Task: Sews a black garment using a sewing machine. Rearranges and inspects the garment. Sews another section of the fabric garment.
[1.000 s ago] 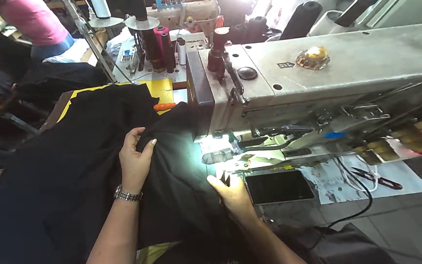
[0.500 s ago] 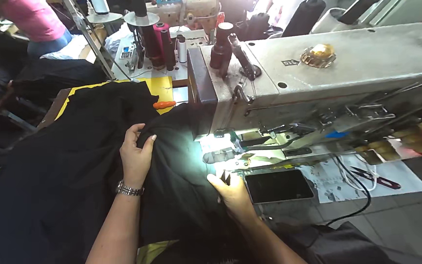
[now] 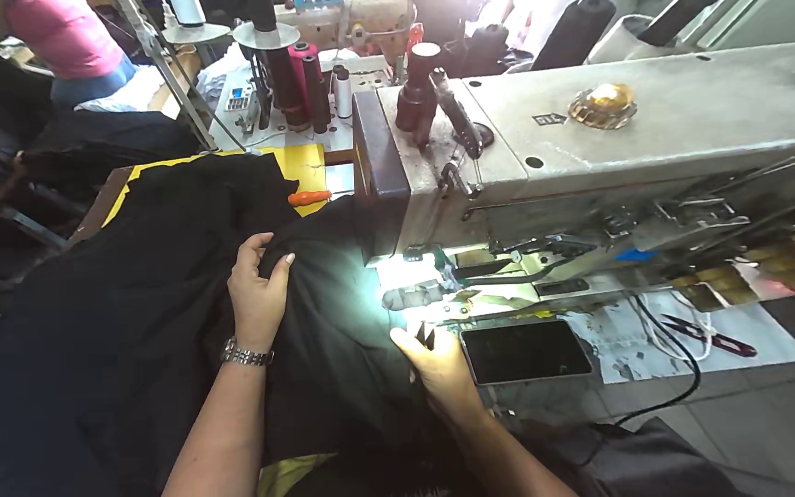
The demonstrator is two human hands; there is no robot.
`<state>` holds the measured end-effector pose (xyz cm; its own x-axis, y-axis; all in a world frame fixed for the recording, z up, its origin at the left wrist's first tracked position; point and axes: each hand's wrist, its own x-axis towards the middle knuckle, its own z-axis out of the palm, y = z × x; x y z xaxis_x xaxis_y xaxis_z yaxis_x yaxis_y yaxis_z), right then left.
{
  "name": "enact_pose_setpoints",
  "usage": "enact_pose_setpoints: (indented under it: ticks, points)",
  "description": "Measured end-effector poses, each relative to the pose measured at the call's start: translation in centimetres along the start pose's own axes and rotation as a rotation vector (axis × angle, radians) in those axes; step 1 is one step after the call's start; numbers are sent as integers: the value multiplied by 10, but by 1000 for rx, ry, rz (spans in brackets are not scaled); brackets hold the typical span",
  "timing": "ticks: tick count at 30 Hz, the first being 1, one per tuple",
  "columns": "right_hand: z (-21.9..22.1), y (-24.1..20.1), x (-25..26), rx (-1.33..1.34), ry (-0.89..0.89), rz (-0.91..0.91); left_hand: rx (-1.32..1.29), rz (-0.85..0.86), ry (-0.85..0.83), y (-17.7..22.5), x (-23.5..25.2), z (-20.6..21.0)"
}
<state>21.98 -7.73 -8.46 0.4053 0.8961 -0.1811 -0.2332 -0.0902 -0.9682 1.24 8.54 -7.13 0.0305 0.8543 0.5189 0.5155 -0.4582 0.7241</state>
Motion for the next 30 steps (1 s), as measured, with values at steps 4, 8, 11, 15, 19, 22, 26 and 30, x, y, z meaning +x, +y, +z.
enact_pose_setpoints:
  ticks: [4, 8, 11, 15, 19, 22, 26, 30]
  points:
    - [0, -1, 1, 11, -1, 0, 27, 5, 6, -2, 1, 3]
    - [0, 0, 0, 10, -3, 4, 67, 27, 4, -5, 2, 3]
    - [0, 0, 1, 7, -2, -1, 61, 33, 10, -5, 3, 3]
    - [1, 0, -1, 7, 10, -2, 45, 20, 8, -5, 3, 3]
    - [1, 0, 1, 6, 13, -6, 47, 19, 19, -6, 4, 5]
    - [0, 1, 1, -3, 9, 1, 48, 23, 20, -9, 3, 6]
    - [0, 1, 2, 7, 9, 1, 43, 28, 24, -9, 4, 7]
    - [0, 2, 2, 5, 2, -5, 62, 30, 31, -9, 4, 8]
